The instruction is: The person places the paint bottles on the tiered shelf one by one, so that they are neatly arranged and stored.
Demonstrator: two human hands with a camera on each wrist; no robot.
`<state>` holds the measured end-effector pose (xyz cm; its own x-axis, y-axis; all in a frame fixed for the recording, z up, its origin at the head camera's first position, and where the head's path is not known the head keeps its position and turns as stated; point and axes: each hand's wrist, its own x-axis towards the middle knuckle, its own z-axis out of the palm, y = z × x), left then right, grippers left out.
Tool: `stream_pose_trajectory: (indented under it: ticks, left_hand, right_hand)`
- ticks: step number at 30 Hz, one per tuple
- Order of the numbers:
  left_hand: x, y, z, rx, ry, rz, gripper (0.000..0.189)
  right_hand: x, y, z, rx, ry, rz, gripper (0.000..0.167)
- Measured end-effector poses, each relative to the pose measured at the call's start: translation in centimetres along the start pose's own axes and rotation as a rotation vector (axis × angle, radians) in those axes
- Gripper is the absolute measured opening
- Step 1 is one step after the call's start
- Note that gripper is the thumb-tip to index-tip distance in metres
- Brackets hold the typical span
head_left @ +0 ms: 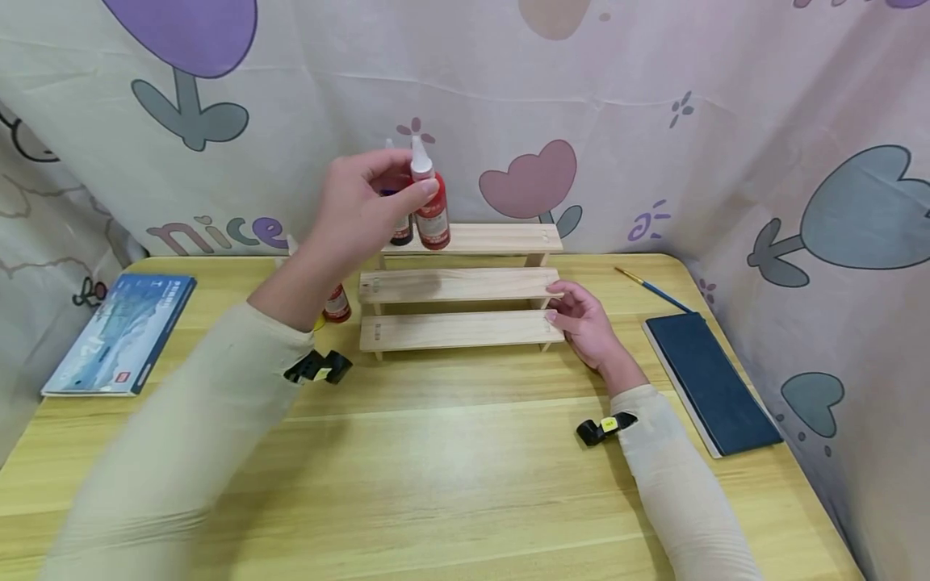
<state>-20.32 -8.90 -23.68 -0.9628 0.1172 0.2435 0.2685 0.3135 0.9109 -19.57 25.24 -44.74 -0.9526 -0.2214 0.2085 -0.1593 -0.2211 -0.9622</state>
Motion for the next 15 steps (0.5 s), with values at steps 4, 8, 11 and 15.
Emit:
stream_pose_trajectory:
  ticks: [4, 8, 11, 15]
  left_hand:
    - [1.5, -0.1, 1.1, 0.005, -0.018, 0.013, 0.035]
    - [2.8, -0.3, 2.4, -0.03, -0.038, 0.057, 0.031]
    - [3.7, -0.2, 3.4, -0.061, -0.057, 0.093, 0.03]
    - [5.1, -0.1, 4.7, -0.095, -0.074, 0.106, 0.032]
  right_hand:
    - [0.0, 0.3, -0.1, -0.004, -0.002, 0.014, 0.05]
    - [0.1, 0.4, -0.1, -0.009, 0.002, 0.028, 0.051]
    - [0.1, 0.4, -0.1, -0.016, 0.002, 0.02, 0.052]
    - [0.1, 0.4, -0.2, -0.015, 0.003, 0.008, 0.051]
